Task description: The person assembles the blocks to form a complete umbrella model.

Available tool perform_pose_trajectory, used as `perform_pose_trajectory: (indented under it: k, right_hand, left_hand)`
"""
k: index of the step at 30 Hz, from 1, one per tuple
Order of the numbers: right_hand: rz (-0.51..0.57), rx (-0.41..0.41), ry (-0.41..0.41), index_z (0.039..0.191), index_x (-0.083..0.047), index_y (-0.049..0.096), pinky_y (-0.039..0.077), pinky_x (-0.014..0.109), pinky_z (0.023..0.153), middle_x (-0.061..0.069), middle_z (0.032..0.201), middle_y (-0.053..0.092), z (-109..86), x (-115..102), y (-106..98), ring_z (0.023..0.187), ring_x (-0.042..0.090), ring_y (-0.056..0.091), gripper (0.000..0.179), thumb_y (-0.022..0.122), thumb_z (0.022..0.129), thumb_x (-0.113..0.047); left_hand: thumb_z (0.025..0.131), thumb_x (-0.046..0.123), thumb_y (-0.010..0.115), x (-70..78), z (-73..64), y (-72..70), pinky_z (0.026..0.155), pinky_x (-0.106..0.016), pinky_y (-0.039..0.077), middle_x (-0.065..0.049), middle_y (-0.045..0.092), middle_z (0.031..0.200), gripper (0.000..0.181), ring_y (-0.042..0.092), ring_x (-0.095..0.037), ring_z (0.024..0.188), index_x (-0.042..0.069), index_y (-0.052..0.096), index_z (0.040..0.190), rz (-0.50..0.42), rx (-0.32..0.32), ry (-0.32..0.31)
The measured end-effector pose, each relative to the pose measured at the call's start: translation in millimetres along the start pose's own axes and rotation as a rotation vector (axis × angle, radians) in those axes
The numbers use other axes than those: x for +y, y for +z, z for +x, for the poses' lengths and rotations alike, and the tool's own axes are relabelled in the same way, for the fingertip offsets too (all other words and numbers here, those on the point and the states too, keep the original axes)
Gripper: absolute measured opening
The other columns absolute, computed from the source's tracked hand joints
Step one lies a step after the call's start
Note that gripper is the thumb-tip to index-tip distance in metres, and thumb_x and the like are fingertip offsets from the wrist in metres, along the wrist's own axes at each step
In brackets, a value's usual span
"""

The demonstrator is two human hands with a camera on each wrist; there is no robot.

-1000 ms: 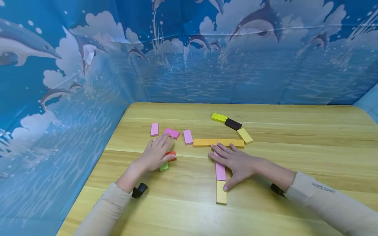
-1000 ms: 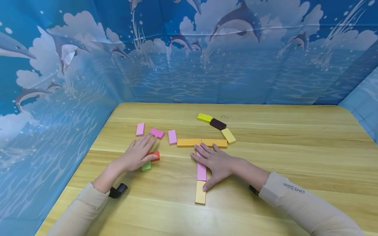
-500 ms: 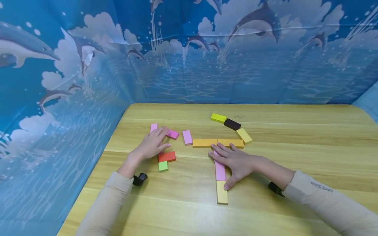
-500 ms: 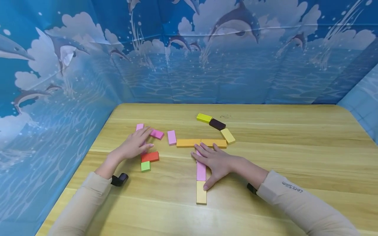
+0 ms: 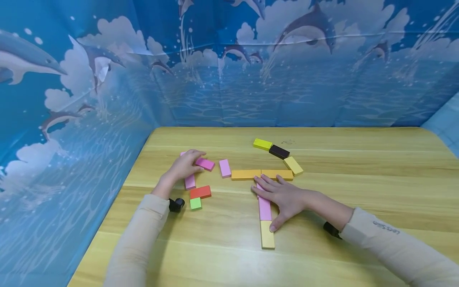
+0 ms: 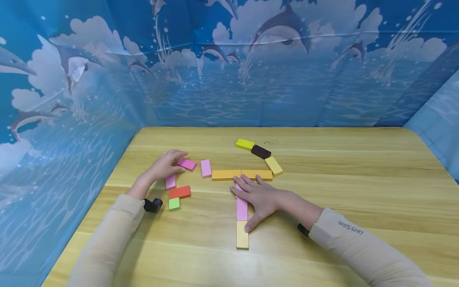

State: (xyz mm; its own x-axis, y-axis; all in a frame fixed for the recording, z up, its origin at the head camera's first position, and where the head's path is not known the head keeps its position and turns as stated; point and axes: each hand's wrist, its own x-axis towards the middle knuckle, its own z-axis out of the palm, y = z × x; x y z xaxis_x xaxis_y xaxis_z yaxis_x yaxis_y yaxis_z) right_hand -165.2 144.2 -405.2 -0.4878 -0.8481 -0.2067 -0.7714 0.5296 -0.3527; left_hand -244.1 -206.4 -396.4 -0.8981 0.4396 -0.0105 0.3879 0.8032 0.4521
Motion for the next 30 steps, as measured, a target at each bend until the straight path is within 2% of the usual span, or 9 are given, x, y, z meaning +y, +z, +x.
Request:
perform_pose_trajectory:
  k: [12,18,30]
  right_hand:
    - [0.011,-0.004,0.013,0.150,-0.008,0.016,0.000,0.065,0.103,0.016,0.155,0.000,0.0,1.0,1.9,0.140,0.037,-0.004,0.113,0.061,0.068,-0.073]
    - [0.016,0.000,0.014,0.150,-0.009,0.016,0.000,0.064,0.103,0.016,0.155,0.000,-0.4,1.9,2.9,0.140,0.036,-0.004,0.113,0.062,0.068,-0.073]
    - [0.003,0.004,0.003,0.150,-0.008,0.016,0.001,0.065,0.103,0.017,0.155,0.001,-1.4,1.5,2.5,0.140,0.038,-0.003,0.113,0.061,0.069,-0.072]
  left_hand:
    - [0.082,0.009,0.071,-8.1,7.6,5.8,0.085,-0.041,0.043,-0.019,0.059,0.112,0.041,0.054,-0.028,0.097,-0.001,0.060,0.120,-0.006,0.012,-0.048]
    - [0.080,0.009,0.073,-10.0,9.7,7.1,0.087,-0.041,0.043,-0.018,0.062,0.110,0.037,0.055,-0.028,0.100,-0.002,0.063,0.115,-0.011,0.031,-0.049]
    - [0.076,0.011,0.077,-8.8,12.6,7.5,0.080,-0.038,0.046,-0.018,0.061,0.106,0.040,0.056,-0.027,0.092,-0.003,0.065,0.112,-0.053,0.100,-0.134]
